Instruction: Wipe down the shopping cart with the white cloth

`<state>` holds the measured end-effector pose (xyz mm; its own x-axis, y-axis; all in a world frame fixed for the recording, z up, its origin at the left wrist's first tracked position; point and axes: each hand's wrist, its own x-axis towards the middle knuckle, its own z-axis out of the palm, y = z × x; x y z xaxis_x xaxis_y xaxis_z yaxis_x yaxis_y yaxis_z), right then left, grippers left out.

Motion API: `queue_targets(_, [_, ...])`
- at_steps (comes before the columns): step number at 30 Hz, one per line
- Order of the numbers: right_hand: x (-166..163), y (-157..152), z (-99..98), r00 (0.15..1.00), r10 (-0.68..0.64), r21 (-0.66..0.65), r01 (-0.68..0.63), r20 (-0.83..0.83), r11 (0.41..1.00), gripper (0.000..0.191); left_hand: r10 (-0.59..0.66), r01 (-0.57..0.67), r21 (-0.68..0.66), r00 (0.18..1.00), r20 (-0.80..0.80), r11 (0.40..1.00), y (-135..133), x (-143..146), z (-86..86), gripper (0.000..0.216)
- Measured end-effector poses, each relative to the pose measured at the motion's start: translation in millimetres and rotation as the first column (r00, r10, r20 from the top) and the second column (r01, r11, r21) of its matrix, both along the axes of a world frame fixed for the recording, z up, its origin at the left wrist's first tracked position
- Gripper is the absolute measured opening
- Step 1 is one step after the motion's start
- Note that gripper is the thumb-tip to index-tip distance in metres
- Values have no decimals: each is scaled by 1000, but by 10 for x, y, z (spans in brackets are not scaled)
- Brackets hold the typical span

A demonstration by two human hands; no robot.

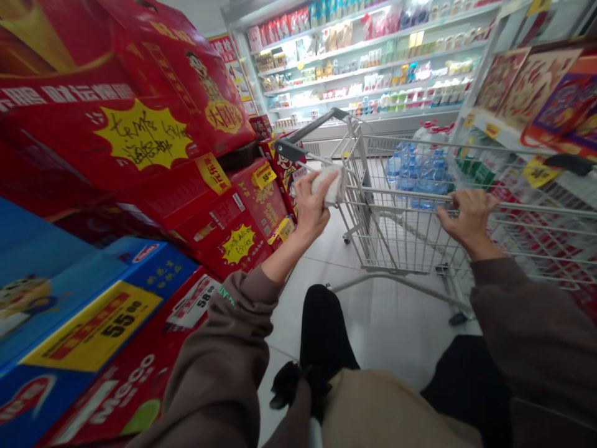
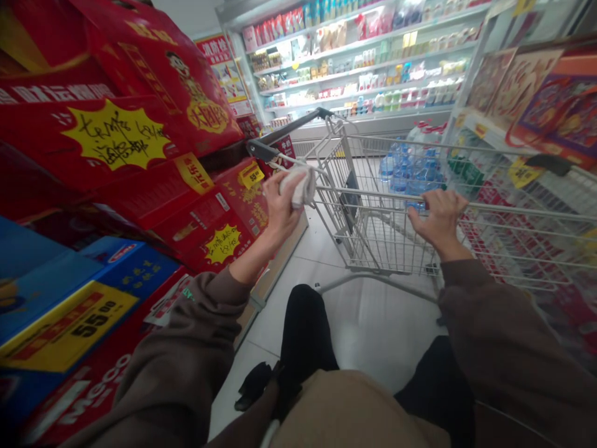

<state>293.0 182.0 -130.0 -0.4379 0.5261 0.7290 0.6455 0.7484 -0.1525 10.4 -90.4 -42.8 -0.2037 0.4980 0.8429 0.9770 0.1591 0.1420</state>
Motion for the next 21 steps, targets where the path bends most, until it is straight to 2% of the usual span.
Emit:
queue_targets(2, [-6, 10, -8, 1000, -1, 14, 1, 7, 1000, 34, 95, -104, 163, 993, 64, 981, -36, -135, 233, 65])
queue_targets(5, [-23, 22, -28, 1000, -7, 12, 7, -9, 1000, 32, 157, -177, 193, 981, 114, 965, 5, -287, 495, 65])
queue_targets(8, [-43, 32, -44, 999, -18, 4, 18, -36, 1000, 31, 142, -142, 43, 990, -3, 989, 114, -200, 465, 65])
queue_targets(10, [-46, 40, -48, 999, -13, 15, 14, -49, 1000, 30, 75, -89, -102, 987, -139, 991, 169, -96, 388, 66])
queue_targets(12, [-37, 47, -46, 998, -3, 27, 4, -56, 1000, 29, -2, -44, -188, 971, -238, 981, 183, -66, 394, 64])
queue_targets(14, [-27, 49, -41, 999, 16, 31, -15, -51, 999, 29, 17, -57, -154, 969, -247, 986, 165, -127, 507, 59])
queue_targets(17, [-37, 36, -32, 998, 29, 26, -28, -52, 999, 28, 141, -149, -49, 980, -143, 988, 150, -190, 684, 54])
queue_targets(19, [-63, 21, -28, 997, 18, 25, -17, -74, 1000, 26, 120, -136, -108, 982, -145, 985, 179, -93, 675, 52])
queue_targets(21, [-84, 9, -23, 995, 10, 21, -8, -99, 1000, 23, -4, -55, -258, 975, -224, 965, 222, 72, 577, 49])
